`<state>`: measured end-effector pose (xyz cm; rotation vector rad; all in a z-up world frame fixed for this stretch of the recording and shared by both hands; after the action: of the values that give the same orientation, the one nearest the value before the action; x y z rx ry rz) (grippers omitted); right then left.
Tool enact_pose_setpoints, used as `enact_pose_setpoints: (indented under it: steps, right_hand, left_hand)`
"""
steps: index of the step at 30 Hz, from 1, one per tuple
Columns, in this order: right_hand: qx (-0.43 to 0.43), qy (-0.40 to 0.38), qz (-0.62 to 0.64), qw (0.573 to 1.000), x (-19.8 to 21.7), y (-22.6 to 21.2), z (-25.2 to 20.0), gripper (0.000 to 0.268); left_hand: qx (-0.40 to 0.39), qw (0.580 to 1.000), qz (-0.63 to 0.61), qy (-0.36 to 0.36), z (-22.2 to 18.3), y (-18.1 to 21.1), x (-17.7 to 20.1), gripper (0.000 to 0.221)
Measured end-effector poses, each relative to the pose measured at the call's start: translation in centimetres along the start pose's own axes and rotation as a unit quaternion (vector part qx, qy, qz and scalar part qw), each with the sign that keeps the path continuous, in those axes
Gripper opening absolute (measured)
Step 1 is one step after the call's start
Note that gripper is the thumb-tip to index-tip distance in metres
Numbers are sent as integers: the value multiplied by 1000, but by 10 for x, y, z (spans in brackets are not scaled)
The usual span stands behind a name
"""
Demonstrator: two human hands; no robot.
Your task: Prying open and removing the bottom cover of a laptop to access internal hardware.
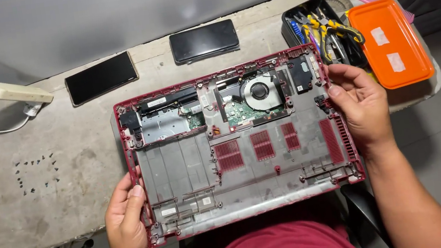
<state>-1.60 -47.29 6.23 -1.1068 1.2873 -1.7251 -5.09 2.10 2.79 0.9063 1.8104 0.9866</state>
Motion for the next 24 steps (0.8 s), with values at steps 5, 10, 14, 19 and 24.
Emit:
enact_pose_setpoints:
  steps: [5,10,14,19,24]
  right_hand:
    - [-15,8,26,1000,8,8,-1,41]
    - [-20,13,21,1000,11,11,-1,41]
    - [-27,14,38,999,11,15,0,43]
    - [-69,9,81,994,8,16,-2,45]
    - [-73,-13,49,996,6,-2,-8,50]
  left_hand:
    - [4,1000,1,-3,4,-6,-3,47]
    - [3,1000,-6,-8,6,-8,-1,47]
    - [3,1000,21,-7,8,-7,2,47]
    - [-5,997,76,16,7,0,3,52]
    - [-30,997,75,12,11,-2,9,52]
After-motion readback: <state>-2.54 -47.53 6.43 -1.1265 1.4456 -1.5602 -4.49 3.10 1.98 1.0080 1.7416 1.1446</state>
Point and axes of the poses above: each hand's wrist, its own z-axis towards the middle knuckle, its own x-axis out of the back of the hand, y = z × x, the point moved 5 cm from there along z, towards the middle knuckle, and after that the axes turned 12 degrees about -z, right-handed, at the moved point
